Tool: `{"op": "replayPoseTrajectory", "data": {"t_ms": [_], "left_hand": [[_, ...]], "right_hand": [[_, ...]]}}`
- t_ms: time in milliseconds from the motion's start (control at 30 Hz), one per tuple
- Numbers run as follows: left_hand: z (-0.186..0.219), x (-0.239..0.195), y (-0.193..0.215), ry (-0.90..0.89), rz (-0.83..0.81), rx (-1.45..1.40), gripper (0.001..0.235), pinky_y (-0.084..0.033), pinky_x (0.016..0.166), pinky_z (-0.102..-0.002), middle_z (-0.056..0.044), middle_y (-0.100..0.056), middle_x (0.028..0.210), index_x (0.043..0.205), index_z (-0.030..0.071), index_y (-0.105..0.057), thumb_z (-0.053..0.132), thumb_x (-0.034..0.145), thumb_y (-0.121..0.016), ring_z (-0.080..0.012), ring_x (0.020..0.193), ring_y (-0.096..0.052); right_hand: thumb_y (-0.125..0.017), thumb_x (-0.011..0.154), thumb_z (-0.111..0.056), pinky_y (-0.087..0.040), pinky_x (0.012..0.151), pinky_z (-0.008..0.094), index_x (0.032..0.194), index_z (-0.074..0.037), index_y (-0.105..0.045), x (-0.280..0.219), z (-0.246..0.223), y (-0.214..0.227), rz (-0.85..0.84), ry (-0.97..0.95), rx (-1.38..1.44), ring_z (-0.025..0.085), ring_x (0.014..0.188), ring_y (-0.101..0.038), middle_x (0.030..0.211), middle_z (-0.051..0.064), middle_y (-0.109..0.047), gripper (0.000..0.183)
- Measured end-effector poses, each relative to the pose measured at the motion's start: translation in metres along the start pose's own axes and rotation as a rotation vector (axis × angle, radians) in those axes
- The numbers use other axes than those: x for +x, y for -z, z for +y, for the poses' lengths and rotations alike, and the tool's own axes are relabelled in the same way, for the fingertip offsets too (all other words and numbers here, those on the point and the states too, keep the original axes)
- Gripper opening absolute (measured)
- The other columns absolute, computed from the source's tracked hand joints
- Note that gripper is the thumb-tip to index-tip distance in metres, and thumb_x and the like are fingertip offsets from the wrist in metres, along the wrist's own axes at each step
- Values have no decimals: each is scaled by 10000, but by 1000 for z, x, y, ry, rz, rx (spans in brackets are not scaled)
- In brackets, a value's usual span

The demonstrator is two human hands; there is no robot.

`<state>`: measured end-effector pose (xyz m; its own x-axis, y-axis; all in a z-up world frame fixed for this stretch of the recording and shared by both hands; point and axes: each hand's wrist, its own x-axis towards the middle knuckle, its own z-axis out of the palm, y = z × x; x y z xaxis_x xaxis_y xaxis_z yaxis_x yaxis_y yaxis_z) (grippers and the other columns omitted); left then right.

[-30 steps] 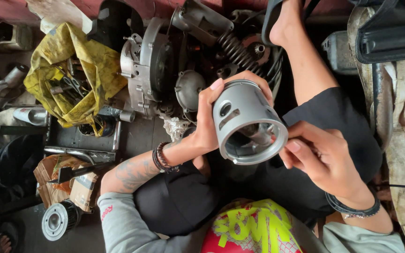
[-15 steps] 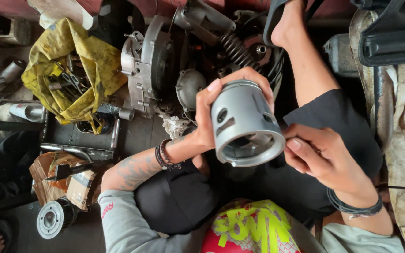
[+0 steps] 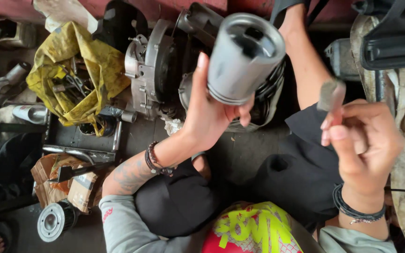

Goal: Cleaning a motorcycle piston using a small brush to remove debris

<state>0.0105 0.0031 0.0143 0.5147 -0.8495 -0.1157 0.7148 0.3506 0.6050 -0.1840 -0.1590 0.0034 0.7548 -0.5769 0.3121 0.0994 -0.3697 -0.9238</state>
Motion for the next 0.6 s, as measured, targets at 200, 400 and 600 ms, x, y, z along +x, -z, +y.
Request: {"op": "replayPoseTrajectory", "data": {"t_ms": [200,400,600], "left_hand": [[-11,-1,4,53,-202,180,1012,-671,695,-442,-313,-647,1191,1609,90,-203,592,876,-689,-403,855,-745],[10,-10,-19,50,-291,495,969,-655,561,-318,-98,-491,1484,1611,136,-292,711,868,-529,-214,945,-700],[-2,-1,-1,-19,-294,373,811,-472,1177,-381,-66,-511,1490,1538,119,-421,669,951,-522,-183,1350,-543]], "right_hand": [[-646,972,-79,-562,747,302,1072,107,-583,-8,20,6,-111,172,-216,299,904,-717,979,238,-682,220],[-563,1060,-154,-478,564,305,1053,116,-551,-7,23,9,-53,211,-320,241,664,-684,806,198,-685,271],[-489,1007,-159,-375,357,202,842,-51,-443,9,-19,-9,-488,253,-253,76,374,-277,1128,30,-784,203]]}}
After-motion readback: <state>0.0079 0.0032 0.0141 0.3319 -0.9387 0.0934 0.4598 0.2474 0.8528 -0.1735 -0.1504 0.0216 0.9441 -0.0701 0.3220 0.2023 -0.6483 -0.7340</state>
